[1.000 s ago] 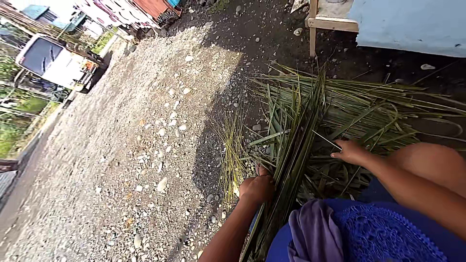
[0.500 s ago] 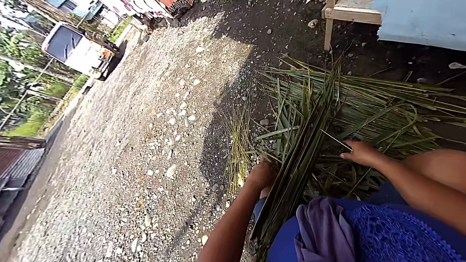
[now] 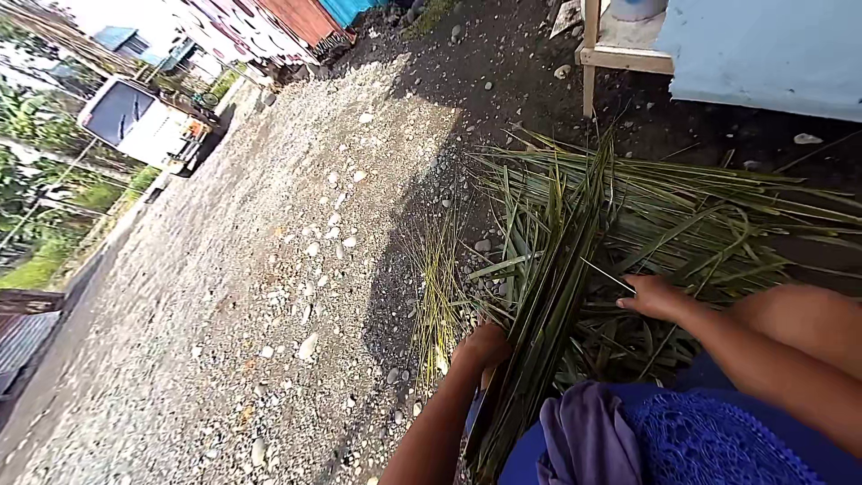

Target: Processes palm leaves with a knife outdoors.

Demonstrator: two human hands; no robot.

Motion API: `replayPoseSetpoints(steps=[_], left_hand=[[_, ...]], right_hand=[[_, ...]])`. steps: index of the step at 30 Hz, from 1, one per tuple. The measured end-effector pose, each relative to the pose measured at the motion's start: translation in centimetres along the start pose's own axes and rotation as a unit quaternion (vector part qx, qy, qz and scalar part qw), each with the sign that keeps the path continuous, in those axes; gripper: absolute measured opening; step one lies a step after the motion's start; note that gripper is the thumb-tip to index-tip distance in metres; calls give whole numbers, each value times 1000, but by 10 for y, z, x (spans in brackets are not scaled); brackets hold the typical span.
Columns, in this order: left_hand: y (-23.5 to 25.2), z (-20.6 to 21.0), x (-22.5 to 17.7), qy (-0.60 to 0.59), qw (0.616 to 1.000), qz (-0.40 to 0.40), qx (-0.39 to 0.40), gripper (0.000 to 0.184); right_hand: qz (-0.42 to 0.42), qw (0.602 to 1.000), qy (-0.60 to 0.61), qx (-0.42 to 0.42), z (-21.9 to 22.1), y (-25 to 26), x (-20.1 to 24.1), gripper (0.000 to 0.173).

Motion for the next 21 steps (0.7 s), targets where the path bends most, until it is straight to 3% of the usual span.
replayPoseSetpoints(steps=[6,12,15,18,21], left_hand=[[-29,-34,16,-148,986,-43,-66,36],[-81,-72,47,-242,951,-67,-177,30],[-105,-83,54,-326,915,-95,-219,33],[-113,-85,56,-376,892,-75,-240,30],[-108,-73,42,-529,830,-23,-176,24]], right_hand=[[8,999,35,-14,-6,-2,-1,59],[12,989,131,-69,-18,2,-7,45],[18,966,244,-87,-28,-7,-3,43],[68,923,369,-81,-38,-26,1,45],[104,882,451,-86,-52,-41,5,40]])
Point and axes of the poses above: each hand's wrist, its own y-axis towards the middle knuckle, its own z-axis out of the palm, x = y × z, the point moved 6 cm from there along y, towards the middle knuckle, and after that the axes turned 15 degrees about -x, right-handed, at the moved point
